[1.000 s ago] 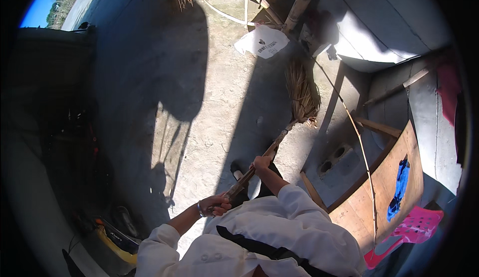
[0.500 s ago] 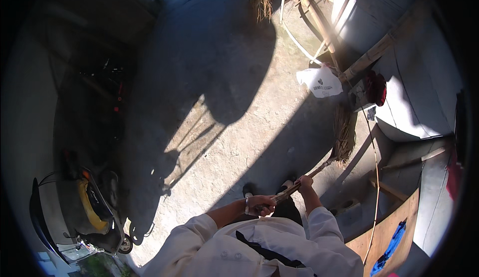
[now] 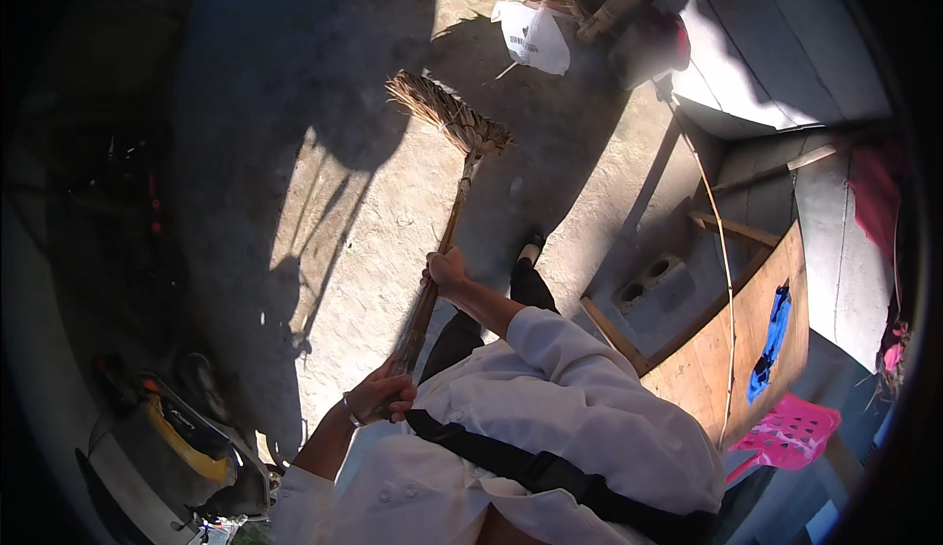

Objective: The person sweeps a concrete outdoor area using a traditional straw broom. They move around a pink plastic chair and a parked scooter, sweeping debris toward a drainage ditch and then up a set of concrete stairs.

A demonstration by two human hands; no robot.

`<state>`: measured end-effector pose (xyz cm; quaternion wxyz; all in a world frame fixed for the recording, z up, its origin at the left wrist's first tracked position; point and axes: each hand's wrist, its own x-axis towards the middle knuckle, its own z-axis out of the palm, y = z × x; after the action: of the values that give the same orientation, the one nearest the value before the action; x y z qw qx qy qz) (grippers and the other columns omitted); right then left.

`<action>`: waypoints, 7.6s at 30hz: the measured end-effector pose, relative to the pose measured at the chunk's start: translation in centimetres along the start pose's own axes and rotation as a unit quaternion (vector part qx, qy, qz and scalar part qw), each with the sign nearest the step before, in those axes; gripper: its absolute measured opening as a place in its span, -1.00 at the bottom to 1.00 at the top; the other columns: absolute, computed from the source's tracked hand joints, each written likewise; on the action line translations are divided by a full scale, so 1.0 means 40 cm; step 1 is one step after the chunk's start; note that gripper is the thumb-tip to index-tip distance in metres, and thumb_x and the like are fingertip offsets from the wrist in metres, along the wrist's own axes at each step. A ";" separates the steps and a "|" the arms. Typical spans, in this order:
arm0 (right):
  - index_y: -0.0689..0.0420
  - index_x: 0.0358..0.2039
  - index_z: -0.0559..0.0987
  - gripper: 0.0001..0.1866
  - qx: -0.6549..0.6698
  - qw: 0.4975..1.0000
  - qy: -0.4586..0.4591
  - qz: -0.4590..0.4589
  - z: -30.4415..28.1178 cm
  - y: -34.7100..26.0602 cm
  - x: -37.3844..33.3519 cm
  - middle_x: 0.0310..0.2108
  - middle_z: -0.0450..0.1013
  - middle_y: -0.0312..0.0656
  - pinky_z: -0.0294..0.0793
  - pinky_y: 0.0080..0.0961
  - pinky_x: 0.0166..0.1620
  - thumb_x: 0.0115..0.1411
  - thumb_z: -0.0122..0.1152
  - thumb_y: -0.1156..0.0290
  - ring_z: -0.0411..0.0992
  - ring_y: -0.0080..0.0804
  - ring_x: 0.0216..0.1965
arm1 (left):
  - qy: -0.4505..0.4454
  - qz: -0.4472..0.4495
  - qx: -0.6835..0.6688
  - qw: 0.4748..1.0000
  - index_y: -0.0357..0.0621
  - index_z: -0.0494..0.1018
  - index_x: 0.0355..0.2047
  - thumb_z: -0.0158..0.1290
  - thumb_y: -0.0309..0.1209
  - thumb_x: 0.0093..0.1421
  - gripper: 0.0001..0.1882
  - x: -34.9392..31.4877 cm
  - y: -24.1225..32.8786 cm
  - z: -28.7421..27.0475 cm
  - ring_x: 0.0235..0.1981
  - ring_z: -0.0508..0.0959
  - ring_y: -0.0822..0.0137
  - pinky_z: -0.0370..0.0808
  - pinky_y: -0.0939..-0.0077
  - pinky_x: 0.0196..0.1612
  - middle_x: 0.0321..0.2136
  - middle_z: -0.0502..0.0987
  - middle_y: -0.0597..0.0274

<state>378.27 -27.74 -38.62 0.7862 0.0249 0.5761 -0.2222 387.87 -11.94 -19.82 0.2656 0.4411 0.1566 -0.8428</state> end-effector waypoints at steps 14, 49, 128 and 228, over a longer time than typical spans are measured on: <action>0.08 -0.66 0.20 -0.82 0.133 0.972 0.193 -0.032 -0.292 0.201 -0.004 -0.77 0.12 -0.32 0.25 -0.56 -0.69 0.03 -0.09 0.52 0.11 -0.53 -0.79 | -0.119 -0.087 0.178 0.973 -0.05 -0.02 0.10 -0.10 -0.50 0.07 -0.43 0.074 0.025 -0.149 -0.79 0.30 0.54 0.36 0.66 -0.76 -0.65 0.31 0.27; 0.22 -0.65 0.29 -0.85 -0.089 0.985 0.145 -0.004 0.252 -0.150 0.376 -0.75 0.19 -0.15 0.26 -0.37 -0.74 0.03 -0.18 0.58 0.21 -0.31 -0.79 | -0.004 0.055 -0.013 0.998 0.01 -0.01 0.09 -0.07 -0.49 0.08 -0.43 0.086 0.488 -0.100 -0.73 0.31 0.50 0.31 0.62 -0.72 -0.64 0.31 0.24; 0.16 -0.51 0.36 -0.53 0.227 0.952 0.104 -0.175 0.758 -1.881 0.916 -0.63 0.31 -0.16 0.39 -0.51 -0.61 0.06 -0.15 -0.06 0.29 -0.33 -0.67 | 0.124 0.282 -0.325 0.894 -0.20 0.30 -0.10 0.03 -0.38 0.06 -0.62 0.256 1.696 0.215 -0.28 0.48 0.21 0.49 0.43 -0.18 -0.31 0.45 -0.01; 0.10 0.04 0.22 -0.16 -0.781 0.111 -0.573 0.224 2.659 -1.093 0.876 -0.02 0.25 -0.01 0.32 -0.32 -0.06 0.03 -0.42 -0.38 0.31 -0.25 -0.06 | 0.573 0.704 -0.406 0.105 -0.25 0.14 -0.15 0.18 -0.29 -0.09 -0.41 -0.558 2.353 0.114 -0.47 0.40 0.50 0.46 0.70 -0.38 -0.41 0.32 0.28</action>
<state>465.23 -109.75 -25.65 0.4861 -0.6093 -0.2186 0.5871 450.51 -83.53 -1.60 0.7105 0.5320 0.2002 0.4147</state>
